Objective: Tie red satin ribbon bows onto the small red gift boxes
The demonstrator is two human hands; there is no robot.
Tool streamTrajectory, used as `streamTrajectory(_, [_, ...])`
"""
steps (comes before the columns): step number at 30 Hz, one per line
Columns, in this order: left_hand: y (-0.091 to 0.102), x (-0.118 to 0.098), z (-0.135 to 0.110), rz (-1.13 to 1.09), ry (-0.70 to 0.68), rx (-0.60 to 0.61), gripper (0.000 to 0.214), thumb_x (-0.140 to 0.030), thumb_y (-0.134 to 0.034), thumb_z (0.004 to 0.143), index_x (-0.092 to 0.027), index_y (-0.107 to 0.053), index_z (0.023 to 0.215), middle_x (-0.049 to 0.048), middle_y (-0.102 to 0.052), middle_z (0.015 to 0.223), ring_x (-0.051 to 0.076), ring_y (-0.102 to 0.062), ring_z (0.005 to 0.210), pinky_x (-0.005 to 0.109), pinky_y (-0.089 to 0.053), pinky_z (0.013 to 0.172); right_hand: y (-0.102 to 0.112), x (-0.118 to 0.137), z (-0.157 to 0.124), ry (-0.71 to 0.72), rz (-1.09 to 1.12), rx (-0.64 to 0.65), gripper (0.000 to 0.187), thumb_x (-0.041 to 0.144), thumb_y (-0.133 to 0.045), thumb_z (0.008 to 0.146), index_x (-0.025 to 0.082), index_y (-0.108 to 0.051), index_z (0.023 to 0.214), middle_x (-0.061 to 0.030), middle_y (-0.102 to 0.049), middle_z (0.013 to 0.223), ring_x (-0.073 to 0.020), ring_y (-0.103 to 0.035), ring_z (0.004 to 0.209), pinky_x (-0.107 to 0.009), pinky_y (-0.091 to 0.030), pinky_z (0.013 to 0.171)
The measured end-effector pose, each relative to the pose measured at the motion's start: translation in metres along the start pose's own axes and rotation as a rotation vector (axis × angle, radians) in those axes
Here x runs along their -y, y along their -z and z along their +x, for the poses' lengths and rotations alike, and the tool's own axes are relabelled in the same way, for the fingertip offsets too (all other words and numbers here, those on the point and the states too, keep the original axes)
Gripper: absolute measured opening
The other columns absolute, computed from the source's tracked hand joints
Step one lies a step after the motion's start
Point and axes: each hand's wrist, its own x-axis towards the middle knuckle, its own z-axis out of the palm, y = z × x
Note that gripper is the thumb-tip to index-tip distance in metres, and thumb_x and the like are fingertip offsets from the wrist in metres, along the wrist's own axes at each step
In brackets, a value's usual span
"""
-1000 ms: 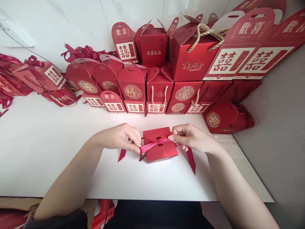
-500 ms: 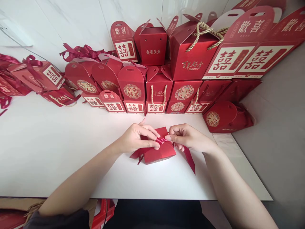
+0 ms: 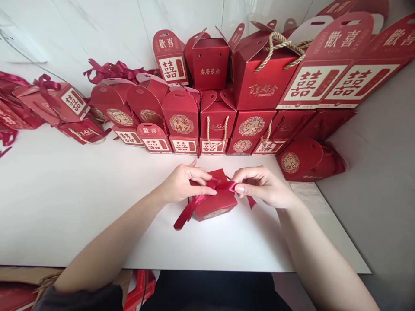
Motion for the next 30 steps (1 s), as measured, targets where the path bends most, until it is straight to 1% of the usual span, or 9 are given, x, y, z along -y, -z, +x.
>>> streamTrajectory(3, [0.000,-0.003,-0.001,-0.005,0.000,0.033,0.020,-0.034,-0.078,0.074,-0.019,-0.077,0.087,-0.0021,-0.074,0.066,0.016,-0.070,0.076,0.048,-0.004,0.124,-0.013,-0.001,0.005,0.144,-0.218,-0.051,0.014,0.022,-0.064,0.091,0.022,-0.074,0.100,-0.0015,-0.070,0.083,-0.0123,-0.059,0.070,-0.027,-0.046,0.066])
streamTrajectory(6, [-0.001,-0.004,-0.001,-0.001,-0.002,0.045,0.018,-0.033,-0.076,0.076,-0.019,-0.076,0.088,-0.0019,-0.076,0.073,0.015,-0.070,0.077,0.048,-0.003,0.124,-0.021,-0.005,0.010,0.269,-0.475,-0.076,0.020,0.019,-0.060,0.093,0.024,-0.073,0.108,-0.0004,-0.072,0.083,-0.0134,-0.057,0.072,-0.032,-0.042,0.075])
streamTrajectory(12, [-0.002,-0.002,0.000,0.033,-0.031,0.027,0.014,-0.033,-0.073,0.080,-0.020,-0.075,0.082,-0.0017,-0.076,0.086,0.014,-0.070,0.083,0.045,-0.002,0.123,-0.027,-0.007,0.010,0.300,-0.733,-0.074,0.028,0.014,-0.057,0.094,0.027,-0.067,0.117,-0.0002,-0.072,0.099,-0.0153,-0.059,0.083,-0.038,-0.033,0.090])
streamTrajectory(16, [-0.003,-0.001,-0.002,0.025,-0.038,0.018,0.016,-0.033,-0.065,0.087,-0.019,-0.070,0.083,-0.0020,-0.076,0.082,0.012,-0.070,0.076,0.047,-0.003,0.123,-0.025,-0.002,0.008,0.253,-0.663,-0.089,0.021,0.021,-0.058,0.094,0.026,-0.065,0.113,0.0001,-0.068,0.089,-0.0159,-0.058,0.081,-0.036,-0.038,0.086])
streamTrajectory(19, [-0.005,-0.002,-0.004,-0.035,0.017,-0.001,0.020,-0.035,-0.069,0.083,-0.018,-0.060,0.082,-0.0013,-0.076,0.075,0.012,-0.068,0.064,0.050,-0.025,0.116,-0.024,-0.004,0.010,0.182,-0.541,-0.243,0.017,0.031,-0.060,0.094,0.023,-0.064,0.108,-0.0006,-0.062,0.085,-0.0157,-0.058,0.079,-0.033,-0.043,0.079])
streamTrajectory(22, [-0.006,-0.003,-0.005,-0.094,0.051,-0.023,0.033,-0.038,-0.073,0.079,-0.019,-0.046,0.077,0.0001,-0.075,0.074,0.015,-0.068,0.066,0.046,-0.045,0.099,-0.025,-0.009,0.013,0.170,-0.542,-0.283,0.016,0.035,-0.062,0.092,0.023,-0.068,0.099,-0.0031,-0.061,0.094,-0.0182,-0.058,0.092,-0.034,-0.043,0.089])
streamTrajectory(24, [-0.006,-0.003,-0.005,-0.072,0.029,-0.026,0.036,-0.037,-0.073,0.080,-0.019,-0.042,0.075,-0.0009,-0.074,0.072,0.014,-0.067,0.066,0.047,-0.041,0.103,-0.027,-0.013,0.015,0.166,-0.535,-0.294,0.015,0.035,-0.063,0.091,0.023,-0.070,0.096,-0.0039,-0.060,0.097,-0.0190,-0.058,0.096,-0.035,-0.042,0.093])
streamTrajectory(28, [-0.004,-0.003,-0.005,0.001,-0.030,-0.023,0.036,-0.035,-0.073,0.080,-0.018,-0.042,0.071,-0.0064,-0.067,0.063,0.008,-0.059,0.055,0.050,-0.020,0.116,-0.033,-0.018,0.018,0.181,-0.510,-0.348,0.008,0.030,-0.067,0.088,0.023,-0.070,0.092,-0.0045,-0.060,0.099,-0.0199,-0.057,0.100,-0.037,-0.041,0.095])
streamTrajectory(30, [-0.003,-0.003,-0.005,-0.030,-0.009,-0.015,0.037,-0.036,-0.073,0.080,-0.018,-0.042,0.071,-0.0073,-0.065,0.061,0.007,-0.058,0.054,0.049,-0.025,0.114,-0.034,-0.018,0.019,0.212,-0.466,-0.361,0.006,0.027,-0.066,0.089,0.023,-0.069,0.088,-0.0044,-0.060,0.099,-0.0194,-0.058,0.099,-0.036,-0.043,0.094])
